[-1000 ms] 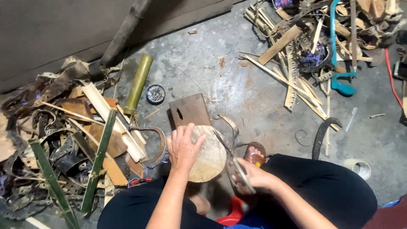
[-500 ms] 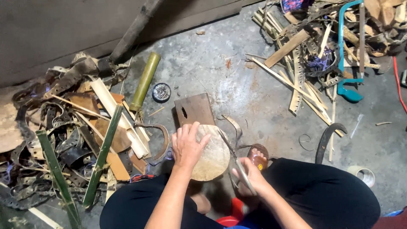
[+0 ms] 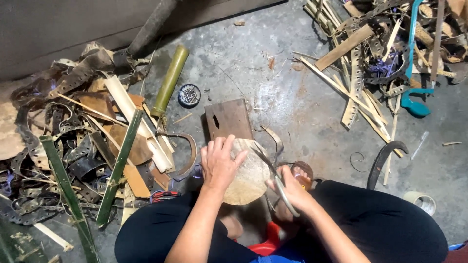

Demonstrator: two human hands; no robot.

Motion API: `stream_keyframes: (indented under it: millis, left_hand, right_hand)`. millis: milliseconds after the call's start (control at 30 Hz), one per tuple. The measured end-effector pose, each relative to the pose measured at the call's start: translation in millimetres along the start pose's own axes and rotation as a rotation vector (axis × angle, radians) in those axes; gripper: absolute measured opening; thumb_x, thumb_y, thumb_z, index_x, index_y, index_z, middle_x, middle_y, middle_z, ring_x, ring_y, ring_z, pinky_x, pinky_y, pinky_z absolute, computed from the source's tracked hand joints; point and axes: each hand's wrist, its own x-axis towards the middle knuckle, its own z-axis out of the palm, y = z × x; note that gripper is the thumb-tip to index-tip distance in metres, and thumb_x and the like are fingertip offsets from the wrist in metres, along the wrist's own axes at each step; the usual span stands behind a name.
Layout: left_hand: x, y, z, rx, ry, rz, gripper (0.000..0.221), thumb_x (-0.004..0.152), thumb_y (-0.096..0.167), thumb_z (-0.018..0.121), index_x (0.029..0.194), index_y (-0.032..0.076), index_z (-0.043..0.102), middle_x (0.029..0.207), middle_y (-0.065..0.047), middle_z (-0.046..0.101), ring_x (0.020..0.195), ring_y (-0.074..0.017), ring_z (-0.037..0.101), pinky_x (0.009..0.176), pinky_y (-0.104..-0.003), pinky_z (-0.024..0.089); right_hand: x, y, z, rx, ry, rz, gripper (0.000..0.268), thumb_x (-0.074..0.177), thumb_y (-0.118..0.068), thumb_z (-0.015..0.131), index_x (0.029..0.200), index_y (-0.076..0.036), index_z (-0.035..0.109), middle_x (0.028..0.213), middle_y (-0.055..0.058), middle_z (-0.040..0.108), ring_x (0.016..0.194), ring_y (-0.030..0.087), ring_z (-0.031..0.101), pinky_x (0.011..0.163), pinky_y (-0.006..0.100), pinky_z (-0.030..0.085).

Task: Trimming the excess skin from a drum head using scissors

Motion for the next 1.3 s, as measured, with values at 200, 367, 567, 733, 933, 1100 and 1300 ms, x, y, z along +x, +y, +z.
stream_keyframes:
  millis: [200, 367, 567, 733, 933, 1100, 1300]
  left_hand:
    - [1, 4, -1, 0.006, 0.057, 0.026, 0.062, 0.087, 0.073, 0.061, 0.123, 0.022, 0.065, 0.102, 0.001, 0.06, 0.099, -0.0208, 0.063, 0.087, -0.041, 0.047]
    - [1, 1, 4, 0.008, 0.07, 0.025, 0.063, 0.086, 0.073, 0.062, 0.123, 0.023, 0.065, 0.102, 0.001, 0.06, 0.099, -0.0207, 0.063, 0.088, -0.041, 0.047]
    - [0, 1, 3, 0.021, 0.061, 0.035, 0.063, 0.086, 0.074, 0.061, 0.123, 0.023, 0.065, 0.103, 0.001, 0.06, 0.099, -0.0208, 0.063, 0.089, -0.04, 0.047]
    - [4, 5, 0, 0.035, 0.047, 0.014, 0.063, 0.086, 0.073, 0.062, 0.124, 0.023, 0.065, 0.103, 0.0, 0.061, 0.099, -0.0217, 0.064, 0.089, -0.042, 0.048]
    - [9, 13, -15, 0.115, -0.053, -0.06, 0.059, 0.078, 0.065, 0.071, 0.119, 0.023, 0.068, 0.103, -0.007, 0.065, 0.093, -0.0329, 0.058, 0.081, -0.049, 0.043]
    - [8, 18, -20, 0.024, -0.112, -0.073, 0.058, 0.079, 0.062, 0.07, 0.122, 0.022, 0.066, 0.107, -0.007, 0.062, 0.097, -0.0317, 0.056, 0.082, -0.046, 0.039]
    - [9, 25, -19, 0.084, -0.093, -0.098, 0.061, 0.075, 0.067, 0.067, 0.119, 0.024, 0.069, 0.103, -0.008, 0.064, 0.092, -0.0327, 0.059, 0.076, -0.05, 0.039]
  right_hand:
    - [48, 82, 13, -0.208, 0.009, -0.078, 0.039, 0.092, -0.044, 0.057, 0.121, -0.021, 0.044, 0.098, 0.021, 0.067, 0.109, 0.045, 0.068, 0.1, 0.047, 0.047]
    - [61, 107, 28, -0.221, 0.091, -0.109, 0.039, 0.083, -0.03, 0.064, 0.116, -0.018, 0.047, 0.088, 0.015, 0.067, 0.099, 0.038, 0.07, 0.095, 0.043, 0.047]
    - [63, 113, 34, -0.03, 0.13, -0.118, 0.032, 0.072, -0.017, 0.067, 0.103, -0.011, 0.058, 0.075, 0.011, 0.062, 0.081, 0.029, 0.067, 0.08, 0.037, 0.052]
    - [42, 91, 19, 0.036, 0.069, -0.183, 0.036, 0.072, -0.034, 0.079, 0.097, -0.014, 0.064, 0.074, 0.011, 0.065, 0.075, 0.027, 0.066, 0.071, 0.041, 0.053]
    - [4, 105, 9, -0.039, 0.043, -0.38, 0.07, 0.091, -0.027, 0.069, 0.154, -0.01, 0.041, 0.16, 0.005, 0.047, 0.147, 0.013, 0.04, 0.123, 0.033, 0.025]
    - [21, 122, 9, -0.223, 0.213, -0.353, 0.072, 0.088, -0.032, 0.059, 0.154, -0.013, 0.039, 0.158, 0.012, 0.047, 0.149, 0.023, 0.041, 0.122, 0.036, 0.029]
    - [73, 175, 14, -0.314, 0.496, -0.608, 0.058, 0.08, -0.048, 0.071, 0.125, -0.011, 0.069, 0.121, 0.008, 0.07, 0.115, 0.024, 0.065, 0.109, 0.036, 0.046]
